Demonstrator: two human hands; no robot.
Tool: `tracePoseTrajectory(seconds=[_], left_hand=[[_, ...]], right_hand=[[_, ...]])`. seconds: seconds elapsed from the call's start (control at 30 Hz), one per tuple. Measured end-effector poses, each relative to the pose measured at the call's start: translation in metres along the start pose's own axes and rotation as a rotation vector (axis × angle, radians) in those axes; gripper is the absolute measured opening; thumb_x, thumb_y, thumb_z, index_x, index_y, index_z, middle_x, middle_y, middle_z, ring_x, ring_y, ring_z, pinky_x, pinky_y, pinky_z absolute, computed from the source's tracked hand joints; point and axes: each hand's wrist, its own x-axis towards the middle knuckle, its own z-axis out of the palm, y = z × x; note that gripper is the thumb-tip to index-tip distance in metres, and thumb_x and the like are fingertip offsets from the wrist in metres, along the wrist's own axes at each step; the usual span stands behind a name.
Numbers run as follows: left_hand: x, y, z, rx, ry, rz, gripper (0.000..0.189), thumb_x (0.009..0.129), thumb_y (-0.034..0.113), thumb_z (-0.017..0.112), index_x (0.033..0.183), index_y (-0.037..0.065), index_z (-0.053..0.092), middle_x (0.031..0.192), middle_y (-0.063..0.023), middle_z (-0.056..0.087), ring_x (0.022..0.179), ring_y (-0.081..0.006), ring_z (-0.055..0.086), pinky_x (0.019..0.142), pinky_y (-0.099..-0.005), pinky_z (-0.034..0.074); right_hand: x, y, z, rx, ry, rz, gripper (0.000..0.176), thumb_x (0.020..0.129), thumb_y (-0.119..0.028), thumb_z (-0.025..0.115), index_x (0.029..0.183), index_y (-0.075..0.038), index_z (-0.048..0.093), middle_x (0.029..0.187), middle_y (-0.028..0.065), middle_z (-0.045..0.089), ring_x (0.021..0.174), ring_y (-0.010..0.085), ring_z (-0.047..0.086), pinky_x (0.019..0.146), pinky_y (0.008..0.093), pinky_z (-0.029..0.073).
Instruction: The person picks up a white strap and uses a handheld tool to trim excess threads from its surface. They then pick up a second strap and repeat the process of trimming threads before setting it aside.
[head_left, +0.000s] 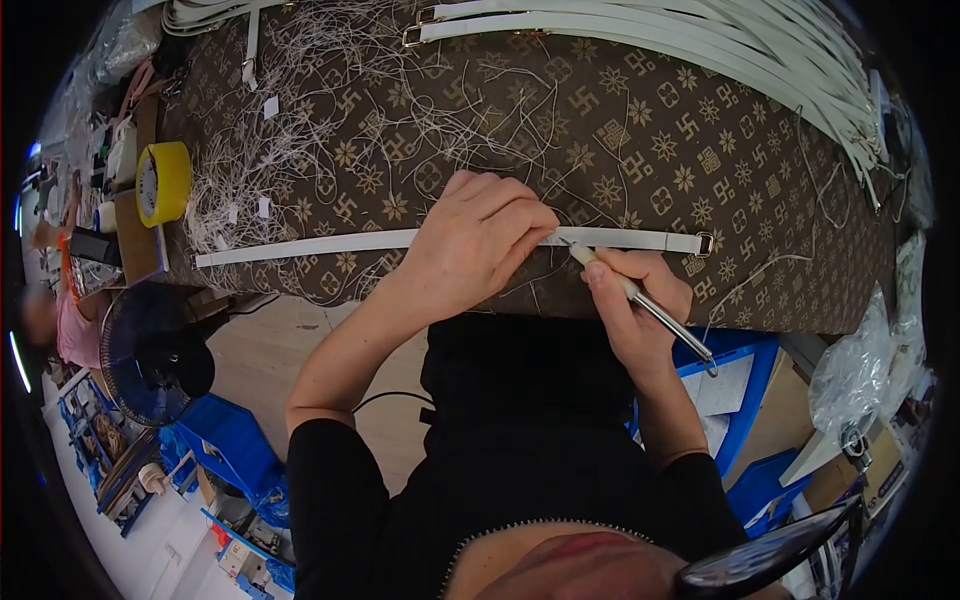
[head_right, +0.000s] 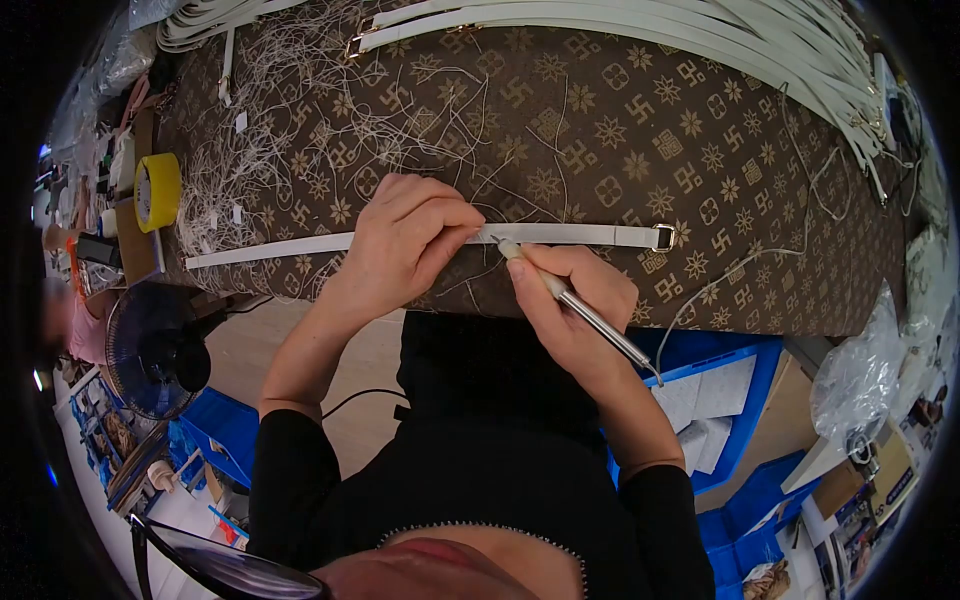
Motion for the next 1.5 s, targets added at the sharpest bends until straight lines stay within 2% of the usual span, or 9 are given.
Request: tracePoseTrajectory(seconds=[0.67, 0.77, 0.97, 1.1, 1.17, 1.27, 1.37, 1.47, 1.5], left_hand=[[-0.001, -0.002, 0.000, -0.016, 0.008, 0.003, 0.017, 0.074, 0.002, 0.069, 0.089, 0.009, 0.062, 0.085, -0.0042, 0.060, 0.075, -0.0227, 0.057, 0.068, -0.0336, 0.042], [-0.001, -0.001, -0.007, -0.086, 0.017, -0.090, 0.015, 0.079, 0.005, 0.068, 0.093, 0.006, 0.062, 0.086, -0.0055, 0.060, 0.077, -0.0194, 0.059, 0.070, -0.0306, 0.045], [-0.001, 0.003, -0.020, -0.717, 0.204, -0.525, 0.013, 0.085, 0.005, 0.065, 0.098, 0.004, 0.065, 0.085, -0.0062, 0.062, 0.074, -0.0089, 0.058, 0.063, -0.0203, 0.045], [-0.002, -0.012, -0.037, 0.258, 0.339, -0.241, 0.016, 0.080, 0.006, 0.069, 0.096, 0.007, 0.067, 0.082, -0.0040, 0.064, 0.071, -0.0177, 0.059, 0.067, -0.0288, 0.045], [-0.006, -0.021, -0.046, 0.335, 0.376, -0.240, 0.017, 0.078, 0.007, 0.070, 0.095, 0.009, 0.068, 0.080, -0.0023, 0.065, 0.071, -0.0209, 0.059, 0.069, -0.0317, 0.044], [-0.005, -0.019, -0.052, 0.460, 0.298, -0.248, 0.015, 0.078, 0.012, 0.072, 0.092, 0.010, 0.068, 0.083, -0.0020, 0.064, 0.076, -0.0202, 0.059, 0.074, -0.0330, 0.042], [0.002, 0.001, -0.049, 0.239, -0.086, -0.155, 0.026, 0.070, 0.021, 0.078, 0.092, 0.011, 0.069, 0.094, -0.0035, 0.060, 0.088, -0.0217, 0.055, 0.081, -0.0343, 0.037], [0.006, 0.002, -0.037, 0.213, -0.217, -0.086, 0.025, 0.071, 0.024, 0.076, 0.092, 0.013, 0.068, 0.092, -0.0006, 0.058, 0.088, -0.0195, 0.054, 0.081, -0.0345, 0.037], [0.006, 0.002, -0.035, 0.213, -0.219, -0.086, 0.025, 0.071, 0.024, 0.076, 0.092, 0.013, 0.068, 0.092, -0.0006, 0.058, 0.088, -0.0195, 0.054, 0.081, -0.0345, 0.037]], right_hand=[[0.002, 0.001, 0.003, -0.027, 0.046, -0.085, 0.012, 0.077, -0.005, 0.073, 0.085, -0.002, 0.067, 0.074, 0.0083, 0.068, 0.060, 0.0134, 0.063, 0.055, 0.0240, 0.049], [-0.001, 0.002, 0.001, 0.052, 0.025, -0.026, 0.011, 0.077, -0.005, 0.073, 0.085, -0.001, 0.066, 0.073, 0.0083, 0.068, 0.059, 0.0127, 0.062, 0.054, 0.0235, 0.048], [-0.004, 0.002, -0.002, 0.127, 0.034, 0.086, 0.010, 0.078, -0.003, 0.072, 0.084, 0.001, 0.065, 0.069, 0.0061, 0.066, 0.058, 0.0074, 0.058, 0.053, 0.0203, 0.045], [-0.006, 0.005, -0.003, 0.235, 0.061, 0.143, 0.009, 0.079, -0.003, 0.071, 0.085, 0.001, 0.065, 0.069, 0.0049, 0.065, 0.059, 0.0053, 0.057, 0.053, 0.0193, 0.044], [-0.006, 0.006, -0.003, 0.253, 0.056, 0.149, 0.009, 0.080, -0.002, 0.071, 0.086, 0.001, 0.065, 0.069, 0.0048, 0.065, 0.059, 0.0050, 0.057, 0.053, 0.0192, 0.044], [-0.006, 0.006, -0.005, 0.233, 0.061, 0.096, 0.009, 0.080, -0.002, 0.070, 0.086, 0.002, 0.064, 0.069, 0.0050, 0.065, 0.059, 0.0056, 0.058, 0.053, 0.0193, 0.045], [-0.003, 0.000, -0.011, 0.254, -0.010, 0.133, 0.009, 0.086, -0.002, 0.061, 0.093, 0.004, 0.059, 0.074, 0.0111, 0.067, 0.068, 0.0113, 0.065, 0.062, 0.0216, 0.054], [0.000, 0.001, -0.014, 0.434, 0.033, 0.210, 0.014, 0.087, -0.003, 0.061, 0.098, 0.004, 0.058, 0.080, 0.0127, 0.066, 0.075, 0.0138, 0.066, 0.066, 0.0230, 0.054], [0.004, 0.005, -0.015, 0.311, 0.092, 0.087, 0.015, 0.086, -0.003, 0.064, 0.099, 0.004, 0.059, 0.082, 0.0117, 0.067, 0.074, 0.0118, 0.064, 0.065, 0.0215, 0.051]])
